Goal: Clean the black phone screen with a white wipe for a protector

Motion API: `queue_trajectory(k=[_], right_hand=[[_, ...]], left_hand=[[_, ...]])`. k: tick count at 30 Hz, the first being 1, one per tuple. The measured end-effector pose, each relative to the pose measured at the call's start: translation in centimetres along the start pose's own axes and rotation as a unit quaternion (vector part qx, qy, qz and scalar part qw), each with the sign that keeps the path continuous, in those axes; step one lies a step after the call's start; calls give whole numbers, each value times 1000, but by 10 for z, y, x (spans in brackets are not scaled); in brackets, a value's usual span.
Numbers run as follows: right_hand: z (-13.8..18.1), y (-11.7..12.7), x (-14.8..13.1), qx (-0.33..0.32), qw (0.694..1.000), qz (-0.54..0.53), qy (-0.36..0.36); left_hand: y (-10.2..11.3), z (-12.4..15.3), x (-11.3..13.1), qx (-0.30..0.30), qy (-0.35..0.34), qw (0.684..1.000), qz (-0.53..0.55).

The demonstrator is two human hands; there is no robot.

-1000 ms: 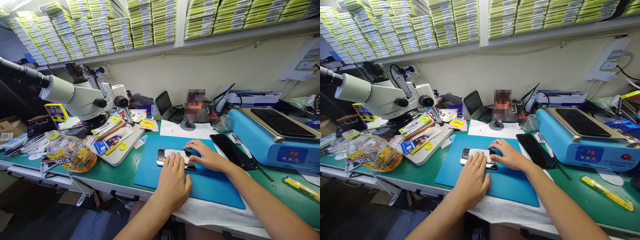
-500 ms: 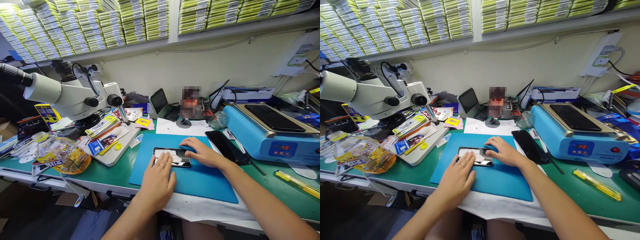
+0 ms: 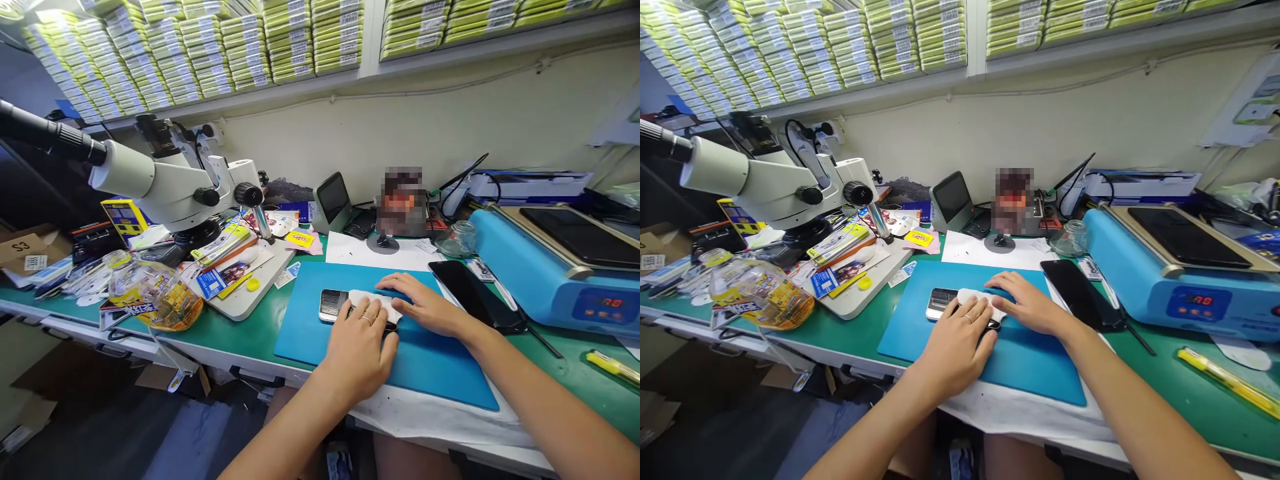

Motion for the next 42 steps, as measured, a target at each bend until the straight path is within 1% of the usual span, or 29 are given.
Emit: queue_trajectory(k=[3,5,7,9,11,14,17,19,21,24,26,28,29,31,35,37,39,40,42], right_hand=[[0,-1,1,-7,1000,8,-3],[-1,-2,4,-8,1000,8,-3],[-2,-3,5,-6,1000,5,-2],[-4,-3,6,-4,1000,4,-2],[-5,-2,4,2,1000,4,-1],[-5,-1,2,12,1000,1,1],[-3,0,0,18,1000,0,1],[-1,0,0,16,1000,-2,1],[0,0,0,10,1000,-4,-2],[0,0,0,3,1000,-3,-13],[0,0,0,-2,1000,-1,-15],[-1,0,0,-7,1000,0,-13],[-2,0,1,-8,1000,0,-12],[-3,0,1,-4,1000,-1,-10],[-3,0,1,16,1000,-2,-6],[-2,0,1,21,1000,-3,-7],[-2,0,0,21,1000,-3,-7],[-1,0,0,20,1000,-2,-7],[-1,-1,1,15,1000,-2,-7]], left_hand=[[5,21,-17,-11,4,1000,4],[10,28,-32,-13,22,1000,-7],[14,23,-46,-4,56,998,-26],[13,10,-49,4,74,996,-40],[7,-5,-40,12,69,996,-46],[-7,-18,-11,7,18,999,-30],[-14,-10,13,-1,-8,1000,-9],[-12,3,15,-2,-14,1000,5],[-6,17,4,-9,-19,1000,12],[6,27,-30,3,11,1000,-16],[12,24,-52,18,41,998,-46],[15,15,-63,24,62,996,-65],[15,10,-63,25,67,995,-70],[10,-1,-50,20,67,996,-63],[-5,-9,-2,-6,7,1000,-20],[-9,-4,13,-5,-7,1000,-3],[-9,6,14,-5,-11,1000,11],[-8,13,9,-6,-11,1000,16],[-3,26,-10,-5,-8,1000,15]])
Point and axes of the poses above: each hand's wrist, its own z-axis away from the middle knuckle, its own y-axis out of the back of the hand, x = y × z, the point moved 2 cm from there along -z, towards the middle knuckle, and after that the axes turned 11 degrees about y, right-handed, at the moved point
